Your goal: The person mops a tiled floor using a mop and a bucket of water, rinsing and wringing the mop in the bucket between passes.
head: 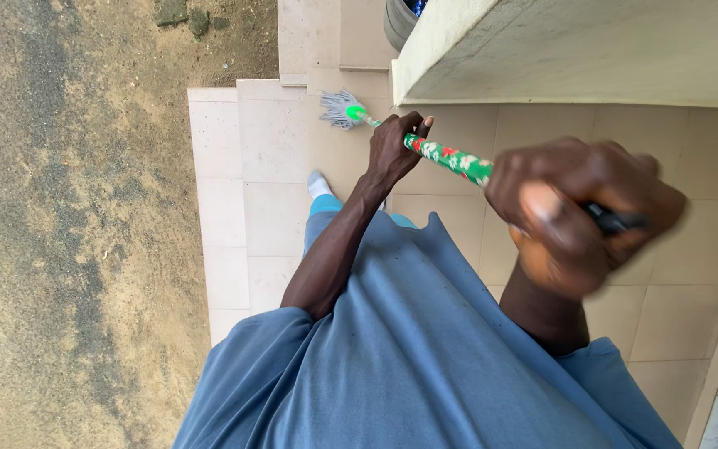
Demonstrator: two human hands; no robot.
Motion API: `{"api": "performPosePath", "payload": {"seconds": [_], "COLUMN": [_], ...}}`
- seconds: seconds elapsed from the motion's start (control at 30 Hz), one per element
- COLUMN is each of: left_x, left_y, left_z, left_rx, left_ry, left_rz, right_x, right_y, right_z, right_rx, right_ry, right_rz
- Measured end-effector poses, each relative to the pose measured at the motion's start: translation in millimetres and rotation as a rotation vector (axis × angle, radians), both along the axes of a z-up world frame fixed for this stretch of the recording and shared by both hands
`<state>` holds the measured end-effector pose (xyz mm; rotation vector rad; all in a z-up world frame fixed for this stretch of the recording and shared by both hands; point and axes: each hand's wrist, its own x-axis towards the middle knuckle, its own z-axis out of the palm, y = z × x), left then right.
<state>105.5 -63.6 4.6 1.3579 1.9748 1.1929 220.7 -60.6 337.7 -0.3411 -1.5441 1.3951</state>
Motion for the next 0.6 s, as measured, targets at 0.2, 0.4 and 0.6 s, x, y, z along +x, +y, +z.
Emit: {"api": "performPosePath", "payload": {"seconds": [0.2,0.4,0.6], "left_x": [8,-9,-5], "left_y": [-5,-39,-70], "left_z": [-94,-119,-129], "left_rx": [0.017,-0.096,0.139], "left_ry": [-0.179,-0.472,-0.277], "left_rz": [-0.134,-0.202,-0.24], "right_x": [-30,-52,-60], "right_y": [1,-29,-59], "right_z": [-71,-81,-78], "right_rx": [-0.022,0.035,-0.03], "right_ry": [-0.256,-0.402,-0.376], "right_rz": [-0.027,-0.071,-0.12]}}
